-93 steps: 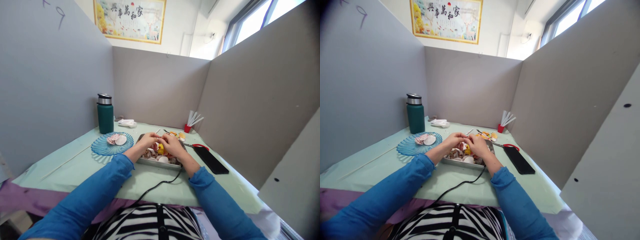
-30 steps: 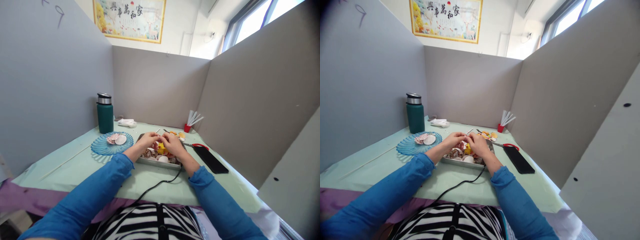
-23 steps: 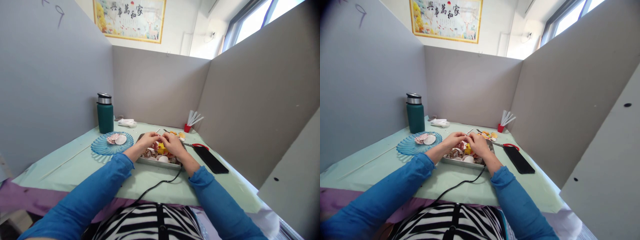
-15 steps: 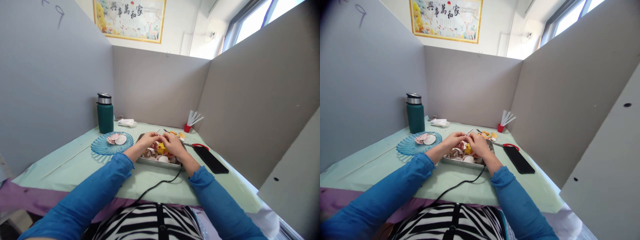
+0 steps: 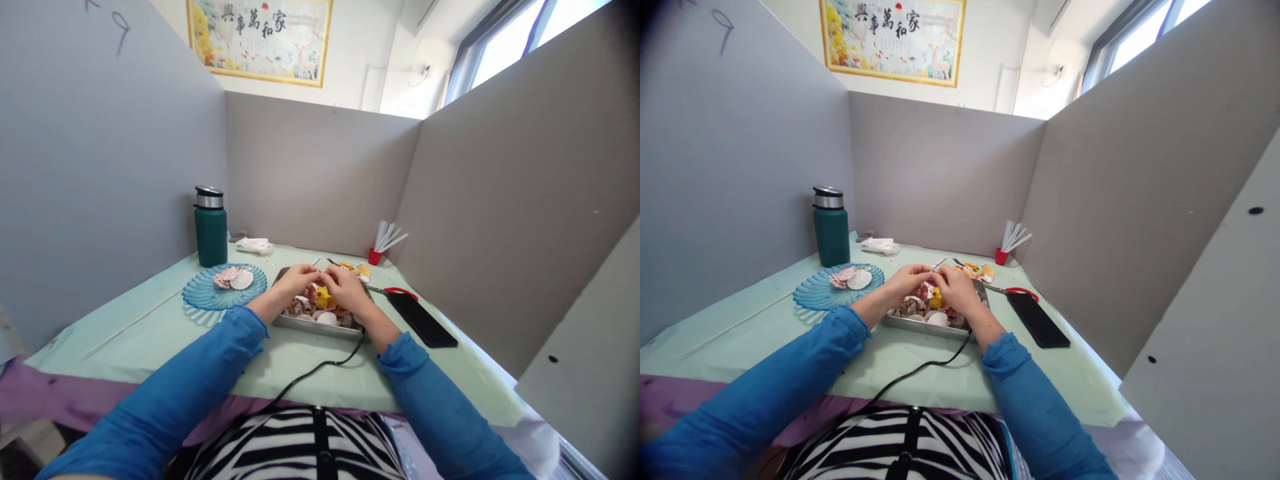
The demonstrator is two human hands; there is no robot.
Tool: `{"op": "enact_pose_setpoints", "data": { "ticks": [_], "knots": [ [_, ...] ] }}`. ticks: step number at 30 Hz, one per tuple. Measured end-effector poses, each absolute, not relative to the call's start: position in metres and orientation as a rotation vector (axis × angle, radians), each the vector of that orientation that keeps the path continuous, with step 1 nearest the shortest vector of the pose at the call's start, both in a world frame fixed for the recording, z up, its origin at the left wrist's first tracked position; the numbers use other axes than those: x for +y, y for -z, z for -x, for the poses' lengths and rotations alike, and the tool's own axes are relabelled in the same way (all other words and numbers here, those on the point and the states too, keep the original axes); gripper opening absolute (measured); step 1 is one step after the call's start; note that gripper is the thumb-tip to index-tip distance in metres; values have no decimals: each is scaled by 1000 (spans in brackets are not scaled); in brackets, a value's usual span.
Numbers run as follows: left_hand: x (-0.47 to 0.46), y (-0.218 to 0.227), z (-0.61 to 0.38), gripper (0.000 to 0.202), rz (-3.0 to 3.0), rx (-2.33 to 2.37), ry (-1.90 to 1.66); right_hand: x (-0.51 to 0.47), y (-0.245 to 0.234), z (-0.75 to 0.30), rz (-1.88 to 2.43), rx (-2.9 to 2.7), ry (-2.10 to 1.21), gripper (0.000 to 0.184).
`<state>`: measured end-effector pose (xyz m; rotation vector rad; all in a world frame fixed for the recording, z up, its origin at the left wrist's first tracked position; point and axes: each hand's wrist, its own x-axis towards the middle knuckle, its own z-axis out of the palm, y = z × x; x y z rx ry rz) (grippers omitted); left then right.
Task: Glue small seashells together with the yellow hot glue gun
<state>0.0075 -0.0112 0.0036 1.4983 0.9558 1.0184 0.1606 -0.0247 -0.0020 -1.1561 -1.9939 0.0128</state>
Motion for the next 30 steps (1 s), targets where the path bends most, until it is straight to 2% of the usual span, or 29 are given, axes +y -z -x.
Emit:
{"op": "enact_pose_setpoints", "data": {
  "ticks": [30],
  "knots": [
    [-9, -1, -7, 15, -1534, 1009, -1009, -22, 6, -162, 1168, -2017, 12, 24]
  ]
}}
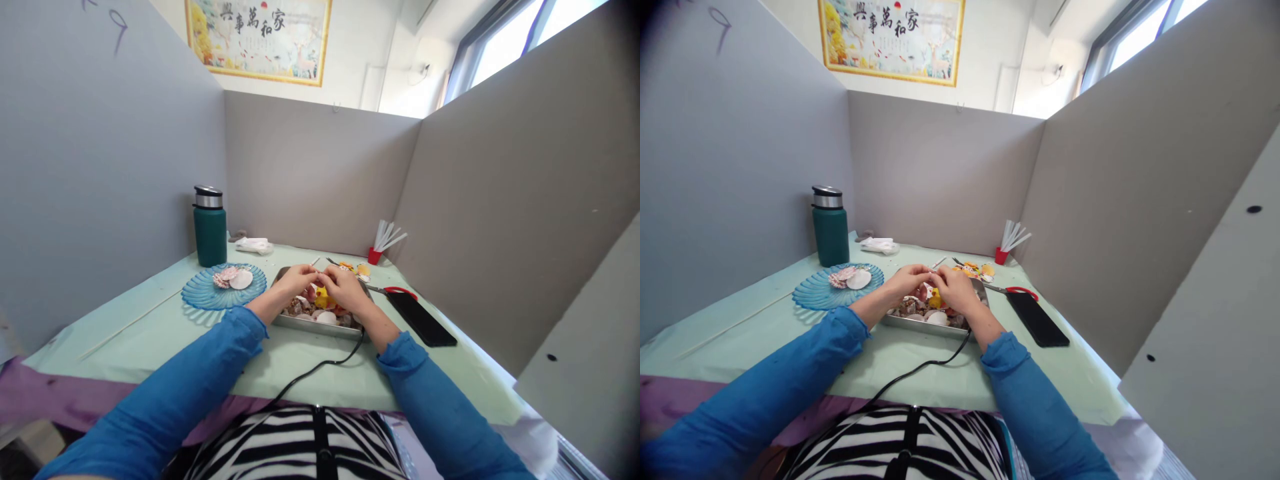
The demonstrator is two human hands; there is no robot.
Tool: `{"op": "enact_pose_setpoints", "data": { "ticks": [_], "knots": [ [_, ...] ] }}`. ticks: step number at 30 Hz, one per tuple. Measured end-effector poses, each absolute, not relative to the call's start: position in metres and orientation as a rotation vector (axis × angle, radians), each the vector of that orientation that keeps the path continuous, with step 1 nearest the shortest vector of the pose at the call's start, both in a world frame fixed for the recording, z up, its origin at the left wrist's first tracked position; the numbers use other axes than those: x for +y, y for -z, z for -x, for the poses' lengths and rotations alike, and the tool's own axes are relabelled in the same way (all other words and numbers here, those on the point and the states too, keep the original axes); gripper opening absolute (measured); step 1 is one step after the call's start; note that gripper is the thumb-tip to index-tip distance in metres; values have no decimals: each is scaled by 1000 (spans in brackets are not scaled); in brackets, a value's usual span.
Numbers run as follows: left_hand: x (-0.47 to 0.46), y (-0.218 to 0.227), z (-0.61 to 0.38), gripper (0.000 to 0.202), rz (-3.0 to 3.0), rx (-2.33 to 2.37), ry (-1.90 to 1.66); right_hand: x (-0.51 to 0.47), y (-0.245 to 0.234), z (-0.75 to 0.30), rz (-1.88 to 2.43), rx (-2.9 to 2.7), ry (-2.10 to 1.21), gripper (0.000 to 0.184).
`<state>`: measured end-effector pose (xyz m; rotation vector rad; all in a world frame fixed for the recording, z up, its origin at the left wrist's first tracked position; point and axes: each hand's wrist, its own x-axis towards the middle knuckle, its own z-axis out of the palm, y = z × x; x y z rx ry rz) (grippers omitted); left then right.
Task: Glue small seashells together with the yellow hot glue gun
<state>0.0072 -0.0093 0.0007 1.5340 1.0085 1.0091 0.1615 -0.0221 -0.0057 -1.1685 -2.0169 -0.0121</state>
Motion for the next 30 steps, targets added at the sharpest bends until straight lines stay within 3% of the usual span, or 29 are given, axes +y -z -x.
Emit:
{"op": "enact_pose_setpoints", "data": {
  "ticks": [7, 30],
  "knots": [
    [-9, -1, -7, 5, -1537, 1024, -1004, -21, 6, -161, 1183, -2035, 2, 25],
    [-9, -2, -7, 6, -1536, 1014, -1009, -20, 7, -162, 1161, -2034, 22, 25]
  ]
}}
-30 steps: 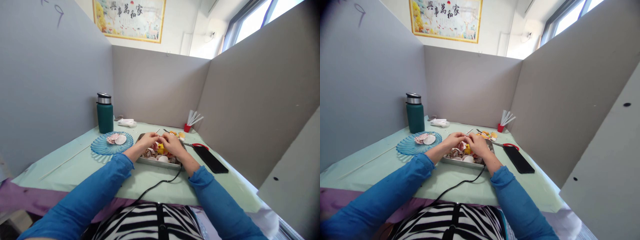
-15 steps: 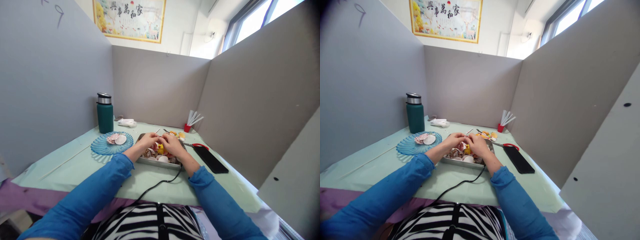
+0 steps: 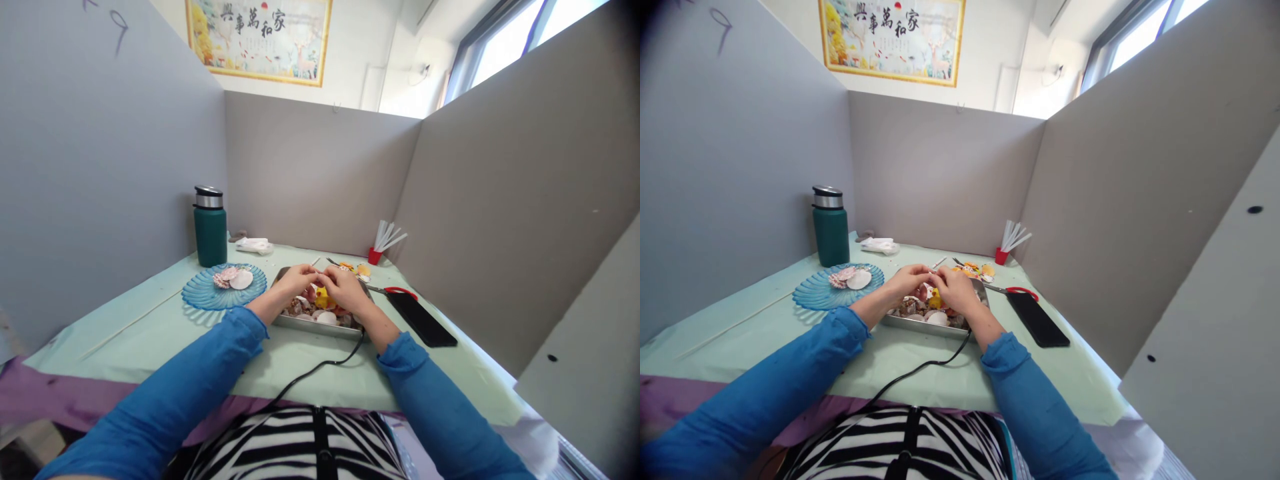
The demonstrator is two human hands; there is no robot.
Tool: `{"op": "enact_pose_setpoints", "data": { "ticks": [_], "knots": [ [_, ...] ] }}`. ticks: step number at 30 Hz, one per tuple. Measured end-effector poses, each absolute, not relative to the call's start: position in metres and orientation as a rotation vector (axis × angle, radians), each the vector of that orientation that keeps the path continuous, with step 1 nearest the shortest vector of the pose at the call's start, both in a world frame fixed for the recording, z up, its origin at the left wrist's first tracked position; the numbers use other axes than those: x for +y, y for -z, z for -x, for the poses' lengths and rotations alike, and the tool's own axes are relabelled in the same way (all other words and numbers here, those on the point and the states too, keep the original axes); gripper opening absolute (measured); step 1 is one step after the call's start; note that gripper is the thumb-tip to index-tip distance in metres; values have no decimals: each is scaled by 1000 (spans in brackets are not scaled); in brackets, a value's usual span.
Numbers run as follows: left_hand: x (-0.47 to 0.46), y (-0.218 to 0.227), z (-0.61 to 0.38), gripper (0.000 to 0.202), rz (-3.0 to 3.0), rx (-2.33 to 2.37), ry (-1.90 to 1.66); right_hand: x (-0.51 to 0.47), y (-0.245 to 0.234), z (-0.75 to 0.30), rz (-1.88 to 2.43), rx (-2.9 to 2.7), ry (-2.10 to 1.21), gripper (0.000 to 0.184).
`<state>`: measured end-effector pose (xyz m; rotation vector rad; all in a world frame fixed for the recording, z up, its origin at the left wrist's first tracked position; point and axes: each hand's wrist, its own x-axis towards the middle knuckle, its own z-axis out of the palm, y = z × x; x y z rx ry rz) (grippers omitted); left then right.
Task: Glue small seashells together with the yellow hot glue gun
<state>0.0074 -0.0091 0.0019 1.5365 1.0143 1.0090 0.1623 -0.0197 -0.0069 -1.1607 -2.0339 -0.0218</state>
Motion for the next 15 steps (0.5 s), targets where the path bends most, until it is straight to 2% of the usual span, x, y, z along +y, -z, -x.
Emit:
{"op": "enact_pose_setpoints", "data": {
  "ticks": [15],
  "knots": [
    [-8, 0, -7, 10, -1530, 978, -1006, -20, 6, -162, 1168, -2028, 23, 23]
  ]
}}
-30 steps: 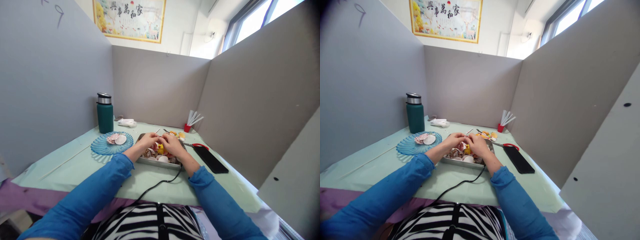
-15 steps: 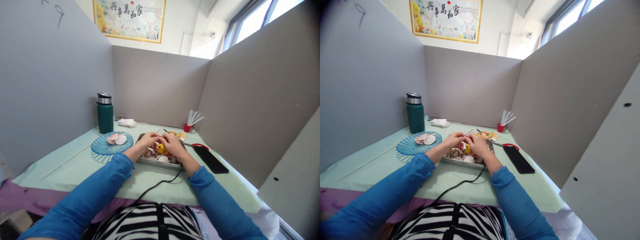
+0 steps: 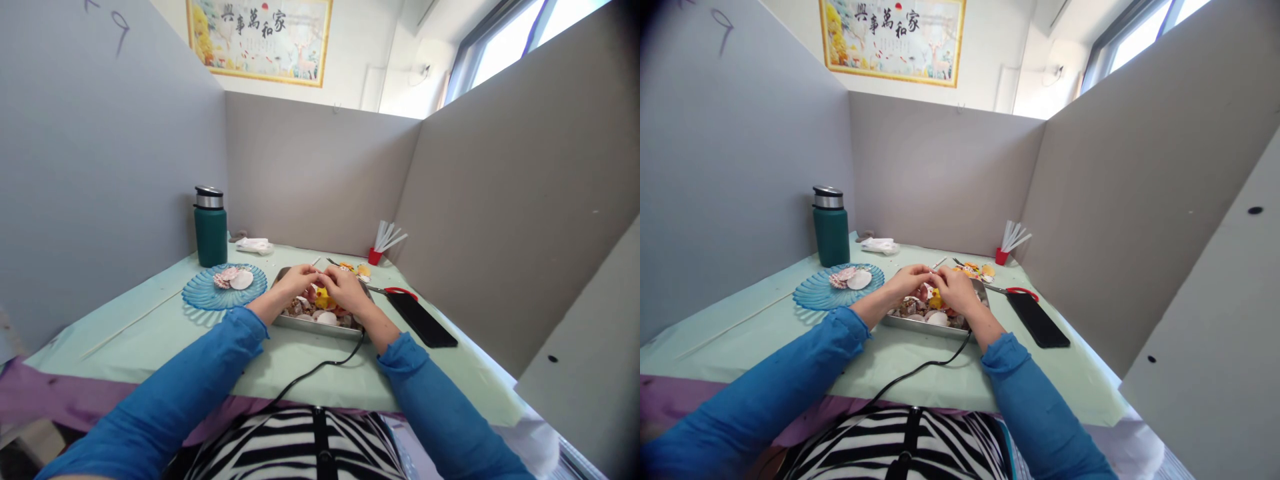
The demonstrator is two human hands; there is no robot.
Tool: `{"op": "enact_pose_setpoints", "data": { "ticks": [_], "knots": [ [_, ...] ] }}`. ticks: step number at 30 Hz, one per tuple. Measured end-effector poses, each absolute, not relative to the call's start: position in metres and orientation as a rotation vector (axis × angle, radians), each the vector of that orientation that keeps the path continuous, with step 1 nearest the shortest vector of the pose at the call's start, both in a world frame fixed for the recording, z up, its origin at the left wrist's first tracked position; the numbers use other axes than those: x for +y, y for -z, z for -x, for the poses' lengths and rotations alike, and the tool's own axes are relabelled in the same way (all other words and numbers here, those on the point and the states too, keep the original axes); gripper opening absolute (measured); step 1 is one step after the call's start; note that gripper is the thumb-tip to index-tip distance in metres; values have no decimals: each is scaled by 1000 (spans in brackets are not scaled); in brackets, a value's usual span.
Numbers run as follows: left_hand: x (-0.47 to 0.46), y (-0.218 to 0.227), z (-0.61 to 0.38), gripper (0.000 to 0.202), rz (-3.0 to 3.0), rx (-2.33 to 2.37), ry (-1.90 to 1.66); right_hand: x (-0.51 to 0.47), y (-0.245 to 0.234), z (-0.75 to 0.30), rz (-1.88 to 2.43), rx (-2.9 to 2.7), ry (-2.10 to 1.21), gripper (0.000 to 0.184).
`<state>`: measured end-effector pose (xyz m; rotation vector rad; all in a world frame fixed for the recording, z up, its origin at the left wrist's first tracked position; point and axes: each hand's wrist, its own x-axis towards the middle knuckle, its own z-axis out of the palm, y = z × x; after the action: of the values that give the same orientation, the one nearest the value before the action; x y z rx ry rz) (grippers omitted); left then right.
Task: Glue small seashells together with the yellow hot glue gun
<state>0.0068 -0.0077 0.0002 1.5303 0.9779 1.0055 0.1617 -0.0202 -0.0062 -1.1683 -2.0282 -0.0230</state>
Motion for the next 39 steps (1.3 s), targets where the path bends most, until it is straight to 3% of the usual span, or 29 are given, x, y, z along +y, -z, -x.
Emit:
{"op": "enact_pose_setpoints", "data": {
  "ticks": [39],
  "knots": [
    [-10, -2, -8, 7, -1540, 1012, -1005, -21, 7, -162, 1164, -2032, 26, 25]
  ]
}}
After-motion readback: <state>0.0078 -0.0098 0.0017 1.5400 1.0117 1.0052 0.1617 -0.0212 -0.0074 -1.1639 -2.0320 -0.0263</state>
